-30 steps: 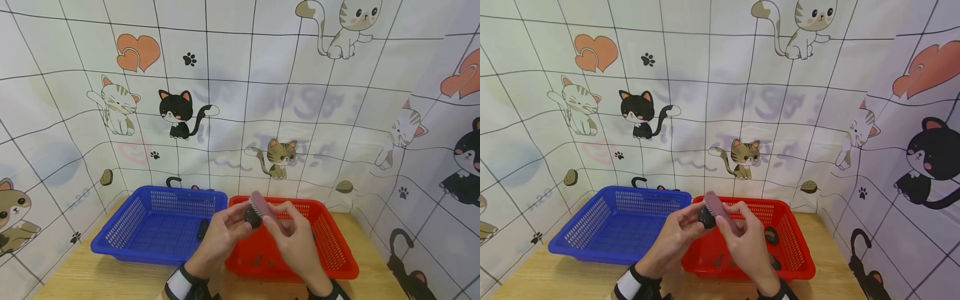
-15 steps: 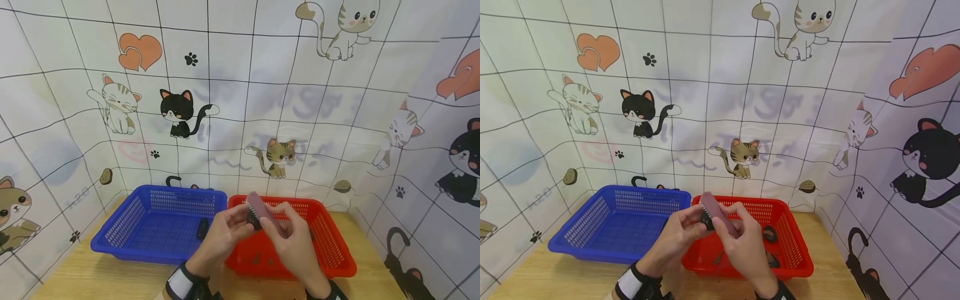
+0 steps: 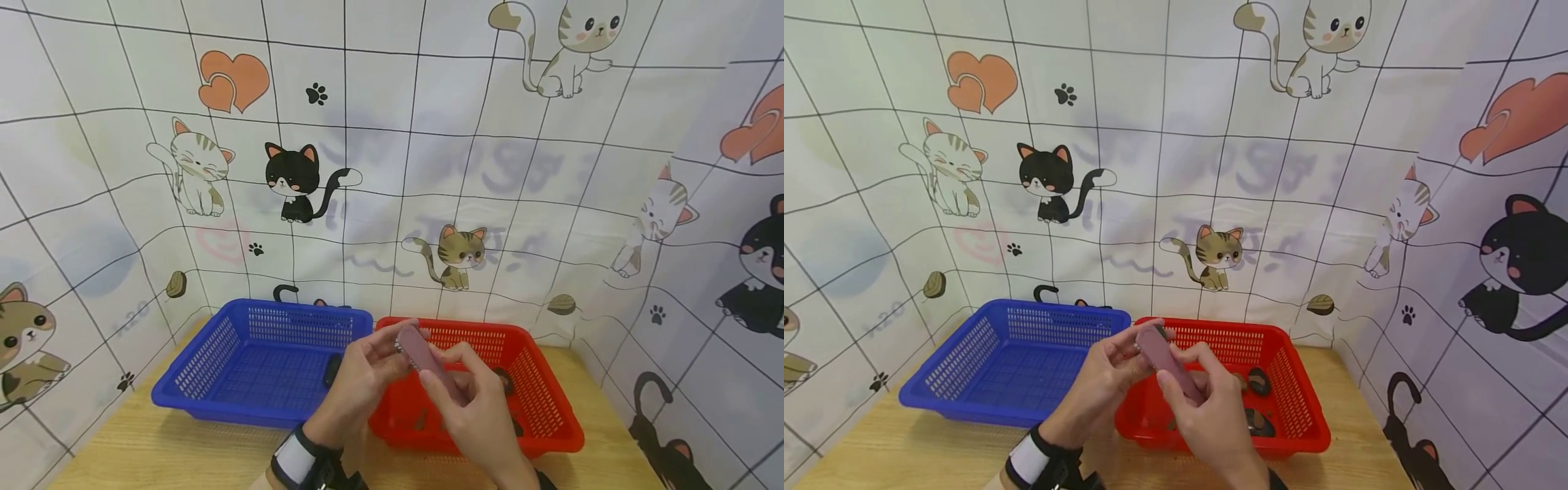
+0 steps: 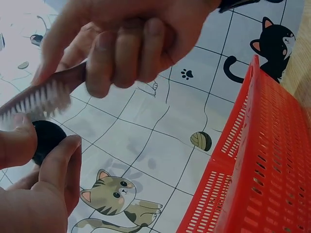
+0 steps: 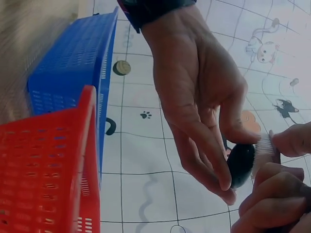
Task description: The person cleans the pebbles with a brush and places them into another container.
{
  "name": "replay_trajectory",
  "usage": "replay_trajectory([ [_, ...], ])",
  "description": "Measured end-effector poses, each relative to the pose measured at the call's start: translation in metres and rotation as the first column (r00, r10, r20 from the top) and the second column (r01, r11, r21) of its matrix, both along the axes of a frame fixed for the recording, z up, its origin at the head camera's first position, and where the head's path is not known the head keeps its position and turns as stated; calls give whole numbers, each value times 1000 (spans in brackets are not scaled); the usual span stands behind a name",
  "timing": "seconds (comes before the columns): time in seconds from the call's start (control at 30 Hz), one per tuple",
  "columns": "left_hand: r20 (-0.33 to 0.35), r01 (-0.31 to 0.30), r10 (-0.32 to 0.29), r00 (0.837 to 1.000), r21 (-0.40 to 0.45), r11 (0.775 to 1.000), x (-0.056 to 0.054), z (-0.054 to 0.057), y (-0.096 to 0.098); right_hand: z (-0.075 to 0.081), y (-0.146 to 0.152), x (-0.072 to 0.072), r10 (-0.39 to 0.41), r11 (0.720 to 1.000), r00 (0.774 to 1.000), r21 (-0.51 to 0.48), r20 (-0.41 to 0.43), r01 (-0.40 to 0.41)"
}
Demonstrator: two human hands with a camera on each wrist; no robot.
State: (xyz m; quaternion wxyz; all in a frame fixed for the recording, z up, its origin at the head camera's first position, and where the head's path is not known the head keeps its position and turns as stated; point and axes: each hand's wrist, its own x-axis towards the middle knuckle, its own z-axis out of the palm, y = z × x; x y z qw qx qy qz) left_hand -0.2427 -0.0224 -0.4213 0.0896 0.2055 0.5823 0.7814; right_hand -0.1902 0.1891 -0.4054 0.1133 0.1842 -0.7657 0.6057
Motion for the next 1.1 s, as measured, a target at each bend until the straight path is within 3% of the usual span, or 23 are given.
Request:
replay_trajectory([
  [0.17,-19,46,-47,999,-34,998,-1,-3,-2,6,2,-11,-60,998,998,16,-26,60],
  [0.33,-56,60,-59,997,10,998,-1,-1,-3,2,10,-15,-109,994,994,-3,5,109],
  [0.47,-50,47,-46,998,30,998,0,2,-5,-4,8,-7,-88,996,996,-19,9,88],
  [0.6,-34,52,-52,998,8,999,-2,0,-6,0,0,-6,-55,998,998,1,-10,55],
  [0.77,-115,127,-121,986,50,991,-6,-6,-6,10,0,-18,-93,996,994,9,-57,94],
  [0.87,-164,164,-146,976,99,982,-6,-9,-6,10,3,-16,-121,993,992,-8,-39,121],
  [1.0,-140,124,-106,984,128,984,-4,-8,-3,4,2,-3,-110,994,994,-18,-25,110],
  [1.1,-111,71,-62,992,75,995,-4,-7,0,2,-4,3,-59,998,998,6,-32,59],
])
